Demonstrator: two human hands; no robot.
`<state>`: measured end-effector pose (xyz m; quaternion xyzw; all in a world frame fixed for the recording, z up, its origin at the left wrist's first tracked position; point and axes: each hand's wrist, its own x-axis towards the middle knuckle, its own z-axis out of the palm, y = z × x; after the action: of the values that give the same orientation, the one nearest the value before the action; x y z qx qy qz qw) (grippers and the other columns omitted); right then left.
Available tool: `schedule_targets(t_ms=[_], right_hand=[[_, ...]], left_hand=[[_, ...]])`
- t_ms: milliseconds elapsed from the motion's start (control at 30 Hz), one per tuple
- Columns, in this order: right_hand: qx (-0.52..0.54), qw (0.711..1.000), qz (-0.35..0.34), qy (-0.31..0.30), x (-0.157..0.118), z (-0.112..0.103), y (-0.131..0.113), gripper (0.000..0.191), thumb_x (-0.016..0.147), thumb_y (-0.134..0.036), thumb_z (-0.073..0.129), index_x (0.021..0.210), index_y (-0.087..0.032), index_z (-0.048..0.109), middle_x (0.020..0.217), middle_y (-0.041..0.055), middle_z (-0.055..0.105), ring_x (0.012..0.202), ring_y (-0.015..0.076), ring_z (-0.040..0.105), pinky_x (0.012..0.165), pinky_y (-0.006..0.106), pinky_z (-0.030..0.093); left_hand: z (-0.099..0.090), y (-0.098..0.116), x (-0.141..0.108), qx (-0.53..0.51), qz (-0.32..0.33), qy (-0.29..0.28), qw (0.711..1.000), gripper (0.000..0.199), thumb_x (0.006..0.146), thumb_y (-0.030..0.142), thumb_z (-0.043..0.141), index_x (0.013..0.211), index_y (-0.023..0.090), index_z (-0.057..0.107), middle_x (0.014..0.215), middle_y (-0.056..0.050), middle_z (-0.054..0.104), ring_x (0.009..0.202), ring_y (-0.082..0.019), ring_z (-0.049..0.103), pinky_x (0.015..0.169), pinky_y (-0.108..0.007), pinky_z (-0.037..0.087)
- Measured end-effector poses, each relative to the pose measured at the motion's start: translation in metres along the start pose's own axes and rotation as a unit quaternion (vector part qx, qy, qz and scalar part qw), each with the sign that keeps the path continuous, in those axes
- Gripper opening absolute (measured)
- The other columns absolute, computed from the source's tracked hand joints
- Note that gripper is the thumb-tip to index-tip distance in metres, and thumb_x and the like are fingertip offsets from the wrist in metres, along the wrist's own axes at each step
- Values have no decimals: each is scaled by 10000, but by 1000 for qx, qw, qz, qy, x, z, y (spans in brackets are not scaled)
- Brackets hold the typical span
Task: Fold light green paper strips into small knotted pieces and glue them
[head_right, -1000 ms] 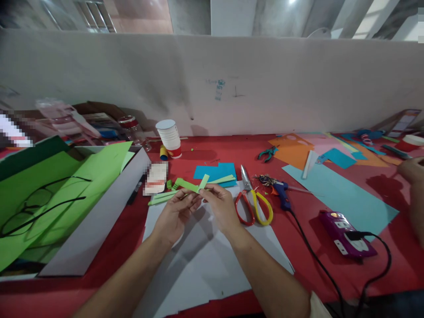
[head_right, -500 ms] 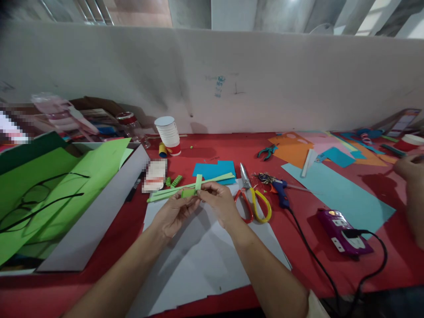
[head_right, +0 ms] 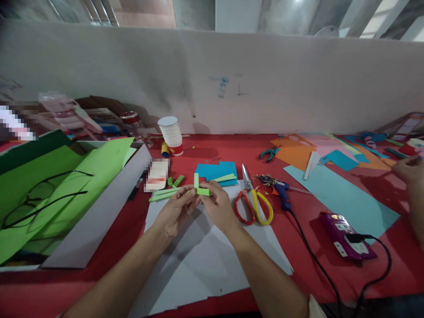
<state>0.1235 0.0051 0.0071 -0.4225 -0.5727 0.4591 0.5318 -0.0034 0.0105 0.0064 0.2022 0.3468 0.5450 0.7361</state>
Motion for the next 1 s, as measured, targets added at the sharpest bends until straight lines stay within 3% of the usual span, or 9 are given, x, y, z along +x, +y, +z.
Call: schedule_targets(t_ms=[133, 267, 467, 633, 800, 1000], right_hand=[[24, 999, 8, 25, -5, 7, 2, 320, 753, -257, 636, 1071, -256, 602, 1088, 39, 612, 877, 165, 594, 772, 303, 482], [30, 996, 29, 85, -6, 11, 7, 211, 774, -330, 614, 941, -203, 638, 877, 38, 671, 756, 166, 604, 698, 299, 490], [47, 994, 56, 86, -4, 11, 9, 186, 758, -340, 622, 867, -194, 659, 789, 23, 669, 696, 157, 588, 659, 285, 475], [37, 992, 72, 98, -7, 15, 6, 270, 738, -314, 649, 989, -219, 621, 737, -1, 630, 660, 145, 561, 629, 270, 459], [-11, 997, 12, 72, -9, 17, 7, 257, 709, -241, 671, 964, -244, 637, 972, 19, 612, 690, 127, 560, 657, 269, 473], [-69, 994, -52, 61, -6, 12, 5, 187, 736, -235, 666, 923, -240, 663, 924, 26, 594, 784, 158, 578, 664, 270, 473]], left_hand=[[0, -2, 0, 4, 20, -2, 1000, 187, 638, 163, 759, 795, 149, 659, 760, 7, 681, 675, -76, 636, 705, -179, 512], [0, -6, -1, -18, 31, -7, 999, 166, 634, 142, 755, 767, 153, 657, 759, 8, 681, 708, -86, 641, 752, -206, 505], [-4, -8, 2, -8, 29, -8, 1000, 183, 625, 139, 758, 773, 147, 650, 782, -9, 676, 729, -102, 636, 752, -227, 501], [-8, -8, 4, 22, 41, 8, 999, 182, 617, 147, 761, 760, 147, 648, 728, 10, 647, 649, -69, 593, 693, -188, 478], [-8, -3, 1, -41, -37, 21, 998, 134, 646, 145, 727, 738, 165, 632, 668, 20, 632, 584, -76, 579, 590, -189, 466], [-7, 1, 2, -94, -113, -31, 989, 54, 709, 127, 656, 747, 149, 625, 648, 5, 636, 593, -97, 599, 665, -239, 502]])
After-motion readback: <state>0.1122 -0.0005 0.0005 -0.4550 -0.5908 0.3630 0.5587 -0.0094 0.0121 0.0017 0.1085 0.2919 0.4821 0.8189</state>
